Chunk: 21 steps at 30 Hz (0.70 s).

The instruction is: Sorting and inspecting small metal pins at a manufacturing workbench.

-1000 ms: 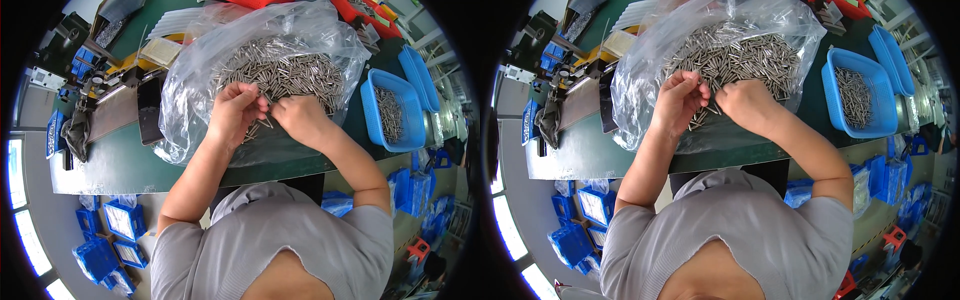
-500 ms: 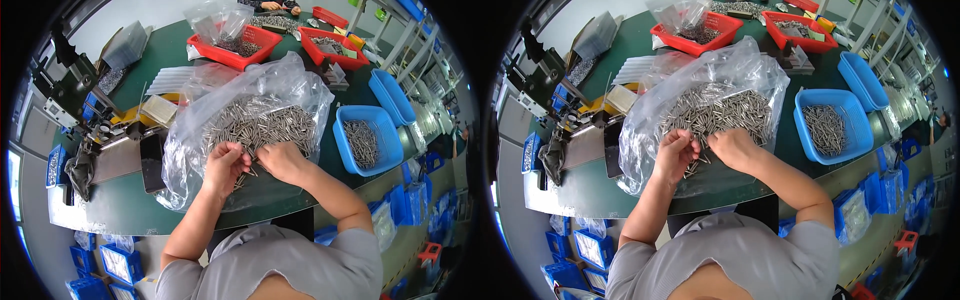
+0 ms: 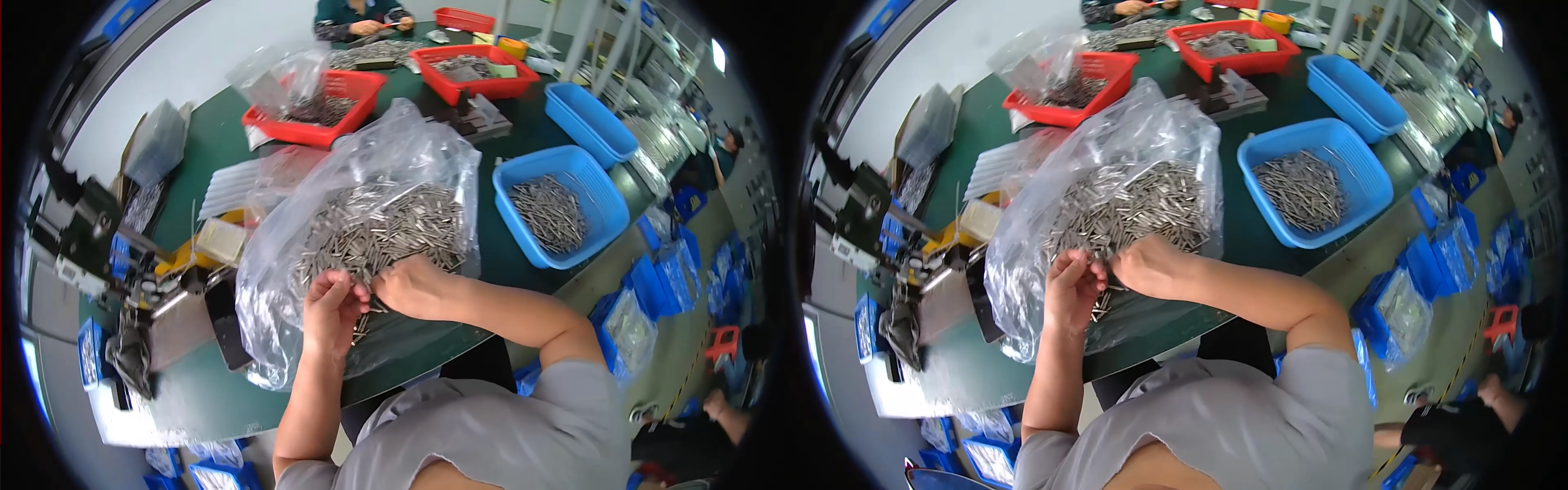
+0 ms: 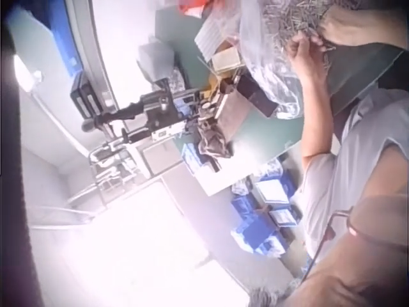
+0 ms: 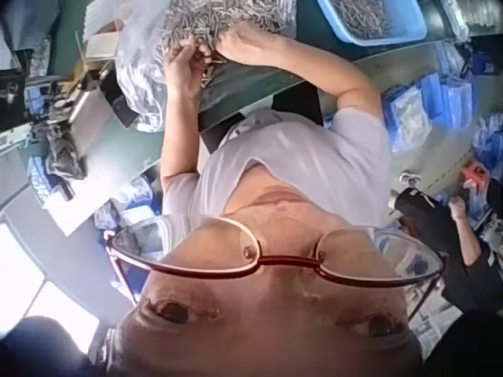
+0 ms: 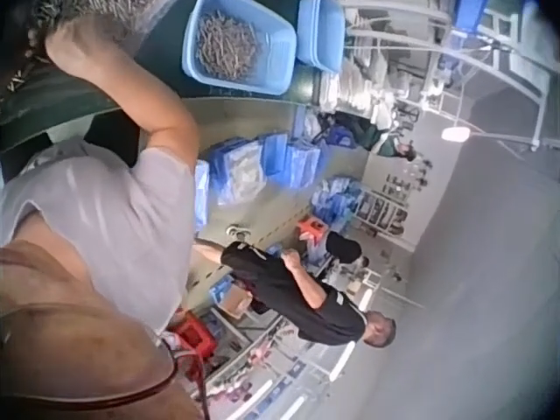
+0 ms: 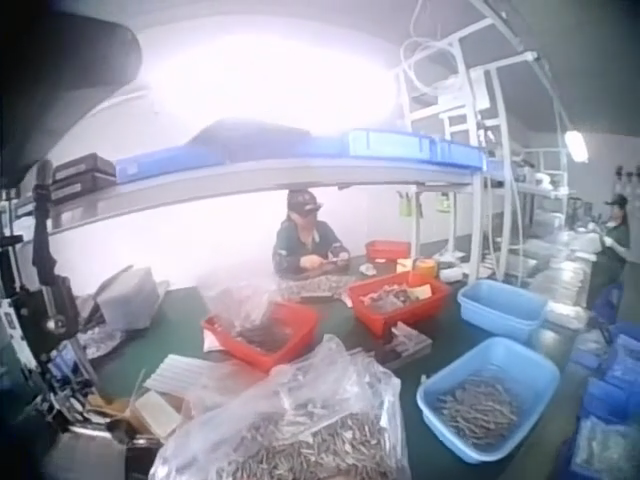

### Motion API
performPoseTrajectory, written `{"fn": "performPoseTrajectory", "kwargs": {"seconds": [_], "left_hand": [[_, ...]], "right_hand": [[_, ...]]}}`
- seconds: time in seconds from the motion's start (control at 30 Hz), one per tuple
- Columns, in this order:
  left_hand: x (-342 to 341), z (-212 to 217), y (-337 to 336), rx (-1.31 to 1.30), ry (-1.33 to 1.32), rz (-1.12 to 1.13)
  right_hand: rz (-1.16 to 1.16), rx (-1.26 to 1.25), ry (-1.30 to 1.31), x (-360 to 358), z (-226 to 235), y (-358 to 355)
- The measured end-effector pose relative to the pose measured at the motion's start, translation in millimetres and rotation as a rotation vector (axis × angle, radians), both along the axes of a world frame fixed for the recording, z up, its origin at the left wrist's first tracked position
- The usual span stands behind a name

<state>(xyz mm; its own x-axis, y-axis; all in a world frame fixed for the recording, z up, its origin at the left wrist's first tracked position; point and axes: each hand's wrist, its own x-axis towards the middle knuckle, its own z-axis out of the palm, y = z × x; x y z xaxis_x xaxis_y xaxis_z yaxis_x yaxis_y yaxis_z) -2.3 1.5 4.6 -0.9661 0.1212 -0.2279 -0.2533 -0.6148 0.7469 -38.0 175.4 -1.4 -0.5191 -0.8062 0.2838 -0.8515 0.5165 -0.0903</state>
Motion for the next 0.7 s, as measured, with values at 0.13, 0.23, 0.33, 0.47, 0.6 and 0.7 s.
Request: {"fn": "performPoseTrajectory", "kwargs": {"seconds": [0.13,0.23,0.33,0.47,0.6,0.7], "left_hand": [[1.8,-6.0,1.0,-0.049,0.006,0.039],[5.8,-12.0,-2.8,-0.054,0.013,-0.026],[6.3,-12.2,4.2,0.022,-0.001,-0.085],[5.1,-15.4,4.3,0.064,0.045,-0.123],[4.9,-14.2,1.3,0.117,0.068,-0.183],[5.4,-14.6,0.5,0.137,0.076,-0.187]], "right_hand": [[-0.075,-0.354,-0.303,-12.6,2.3,9.4],[-0.040,-0.838,-0.773,-19.2,10.0,6.0],[0.022,-1.005,-0.976,-14.7,8.2,4.2],[0.103,-1.060,-1.196,-3.9,15.0,1.4],[0.111,-1.109,-1.165,-4.6,13.1,-0.3],[0.110,-1.118,-1.135,-4.3,14.5,-0.2]]}}
